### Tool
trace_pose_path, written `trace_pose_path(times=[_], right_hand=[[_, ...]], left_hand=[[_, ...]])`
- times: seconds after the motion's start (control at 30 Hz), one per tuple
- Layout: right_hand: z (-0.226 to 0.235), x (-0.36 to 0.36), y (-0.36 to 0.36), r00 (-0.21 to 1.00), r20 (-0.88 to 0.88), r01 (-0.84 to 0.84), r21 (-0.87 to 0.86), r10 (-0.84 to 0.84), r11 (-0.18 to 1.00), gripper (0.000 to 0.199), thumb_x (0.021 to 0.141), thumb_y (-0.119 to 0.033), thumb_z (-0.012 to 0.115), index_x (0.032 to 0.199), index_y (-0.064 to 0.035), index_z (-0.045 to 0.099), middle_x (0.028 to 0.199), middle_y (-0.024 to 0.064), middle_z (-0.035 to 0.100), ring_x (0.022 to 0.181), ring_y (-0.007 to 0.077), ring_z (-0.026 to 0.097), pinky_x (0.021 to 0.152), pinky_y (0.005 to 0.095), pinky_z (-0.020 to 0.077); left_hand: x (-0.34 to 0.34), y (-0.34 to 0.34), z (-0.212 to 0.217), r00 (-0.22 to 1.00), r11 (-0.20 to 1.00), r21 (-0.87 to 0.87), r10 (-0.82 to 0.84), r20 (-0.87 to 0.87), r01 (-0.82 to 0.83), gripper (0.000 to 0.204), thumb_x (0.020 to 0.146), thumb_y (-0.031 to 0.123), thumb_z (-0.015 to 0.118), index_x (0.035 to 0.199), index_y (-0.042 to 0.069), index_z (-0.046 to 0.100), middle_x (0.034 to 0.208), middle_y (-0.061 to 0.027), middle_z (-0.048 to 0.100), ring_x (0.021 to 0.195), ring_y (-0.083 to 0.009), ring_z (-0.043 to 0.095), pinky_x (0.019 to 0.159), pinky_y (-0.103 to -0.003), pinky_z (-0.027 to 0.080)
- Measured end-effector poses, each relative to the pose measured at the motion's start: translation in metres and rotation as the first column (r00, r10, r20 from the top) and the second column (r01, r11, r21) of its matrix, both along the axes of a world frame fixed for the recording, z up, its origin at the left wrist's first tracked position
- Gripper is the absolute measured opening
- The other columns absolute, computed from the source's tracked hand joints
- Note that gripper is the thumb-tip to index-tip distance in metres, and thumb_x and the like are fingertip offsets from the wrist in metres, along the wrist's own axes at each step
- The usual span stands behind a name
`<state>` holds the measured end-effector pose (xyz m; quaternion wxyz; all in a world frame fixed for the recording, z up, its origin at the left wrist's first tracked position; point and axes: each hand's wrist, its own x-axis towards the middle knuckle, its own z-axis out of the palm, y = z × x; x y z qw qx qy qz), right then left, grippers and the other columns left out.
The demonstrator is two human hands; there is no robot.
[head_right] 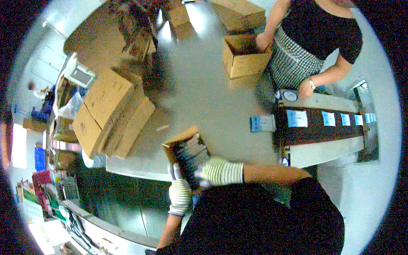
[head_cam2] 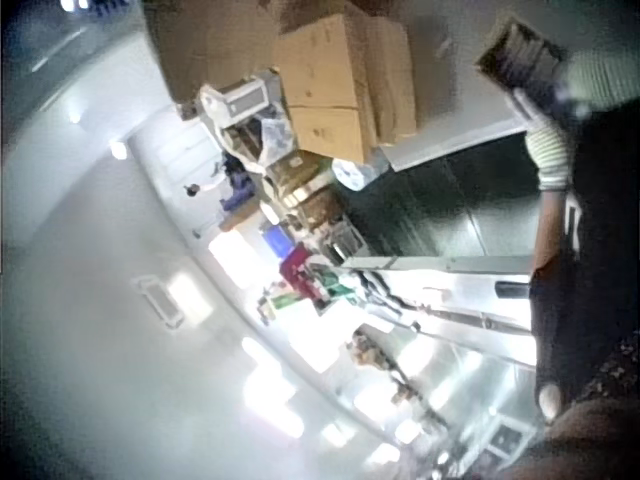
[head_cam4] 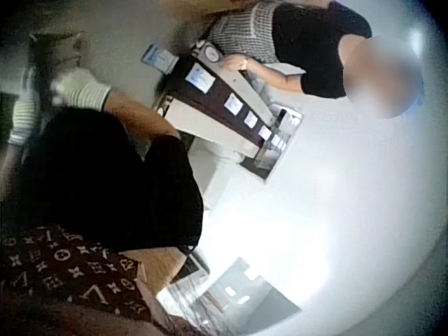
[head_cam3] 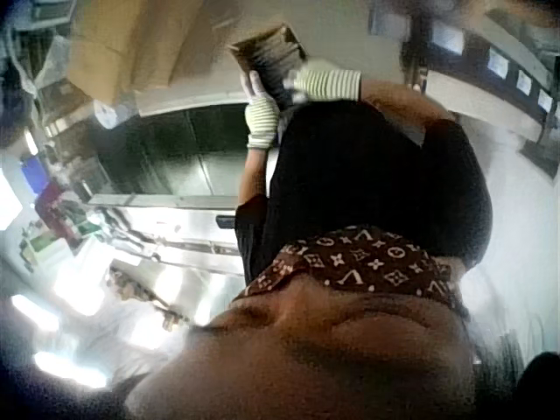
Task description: The person takes small packaged items from a conveyor belt and places them into cardboard boxes on a metal table, eventually folding and closing a box.
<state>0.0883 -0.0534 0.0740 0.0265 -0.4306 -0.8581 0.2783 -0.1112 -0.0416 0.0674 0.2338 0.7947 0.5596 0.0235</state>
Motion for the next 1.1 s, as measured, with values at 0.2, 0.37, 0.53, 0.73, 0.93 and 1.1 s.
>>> trace_pose_path(times=[0.2, 0.37, 0.53, 0.73, 0.93, 1.1], right_hand=[[-0.032, -0.018, -0.013, 0.992, 0.019, 0.127, 0.037, -0.128, 0.991, 0.025, 0.082, -0.031, 0.054, 0.092, -0.0091, 0.061, 0.075, 0.0129, 0.064, 0.072, 0.0306, 0.064, 0.060, 0.0434, 0.0508], [-0.053, -0.014, -0.002, 0.978, 0.110, 0.172, 0.038, -0.175, 0.984, 0.017, 0.084, -0.018, 0.045, 0.088, -0.0100, 0.060, 0.068, 0.0122, 0.063, 0.061, 0.0293, 0.063, 0.050, 0.0432, 0.0510], [-0.028, 0.007, 0.116, 0.911, -0.140, 0.408, 0.444, -0.388, 0.798, 0.021, 0.084, -0.017, 0.047, 0.098, -0.0046, 0.057, 0.081, 0.0174, 0.059, 0.076, 0.0318, 0.059, 0.065, 0.0454, 0.0472], [0.039, 0.076, 0.336, 0.647, -0.096, 0.618, 0.647, -0.756, 0.447, 0.040, 0.077, -0.019, 0.058, 0.112, -0.0002, 0.050, 0.105, 0.0195, 0.055, 0.101, 0.0324, 0.053, 0.087, 0.0459, 0.0409], [0.053, 0.022, 0.229, 0.912, -0.096, 0.410, 0.246, -0.399, 0.878, 0.045, 0.084, -0.032, 0.053, 0.120, -0.0058, 0.050, 0.115, 0.0212, 0.053, 0.098, 0.0380, 0.056, 0.083, 0.0483, 0.0459], [-0.091, 0.061, 0.067, 0.931, 0.141, 0.354, -0.114, -0.338, 0.928, 0.042, 0.083, -0.038, 0.055, 0.114, -0.0097, 0.057, 0.102, 0.0167, 0.062, 0.094, 0.0362, 0.058, 0.080, 0.0459, 0.0460]], left_hand=[[0.025, 0.059, -0.018, 0.975, 0.990, 0.116, -0.100, 0.197, 0.078, 0.069, 0.076, 0.004, 0.048, 0.140, 0.010, 0.022, 0.141, -0.0233, 0.026, 0.082, -0.0406, 0.060, 0.061, -0.043, 0.052], [0.023, 0.085, -0.021, 0.919, 0.959, 0.237, -0.230, 0.320, 0.158, 0.057, 0.082, 0.013, 0.051, 0.135, 0.012, 0.031, 0.123, -0.0250, 0.043, 0.082, -0.0437, 0.058, 0.066, -0.047, 0.053], [-0.025, 0.118, 0.005, 0.979, 0.887, 0.439, -0.190, 0.070, 0.141, 0.049, 0.081, 0.020, 0.054, 0.126, 0.005, 0.042, 0.123, -0.0214, 0.046, 0.115, -0.0394, 0.045, 0.092, -0.048, 0.040], [-0.114, 0.166, 0.065, 0.964, 0.705, 0.704, 0.121, -0.237, 0.084, 0.054, 0.075, 0.018, 0.059, 0.125, 0.002, 0.043, 0.135, -0.0199, 0.038, 0.130, -0.0406, 0.027, 0.104, -0.048, 0.027], [-0.199, 0.222, 0.071, 0.840, 0.611, 0.755, 0.520, -0.155, -0.240, 0.074, 0.070, 0.021, 0.067, 0.133, 0.003, 0.035, 0.145, -0.0253, 0.019, 0.136, -0.0408, 0.013, 0.110, -0.046, 0.017], [-0.205, 0.249, 0.060, 0.926, 0.773, 0.560, 0.376, -0.028, -0.297, 0.077, 0.065, 0.014, 0.072, 0.130, 0.002, 0.034, 0.137, -0.0245, 0.030, 0.123, -0.0402, 0.036, 0.102, -0.044, 0.034]])
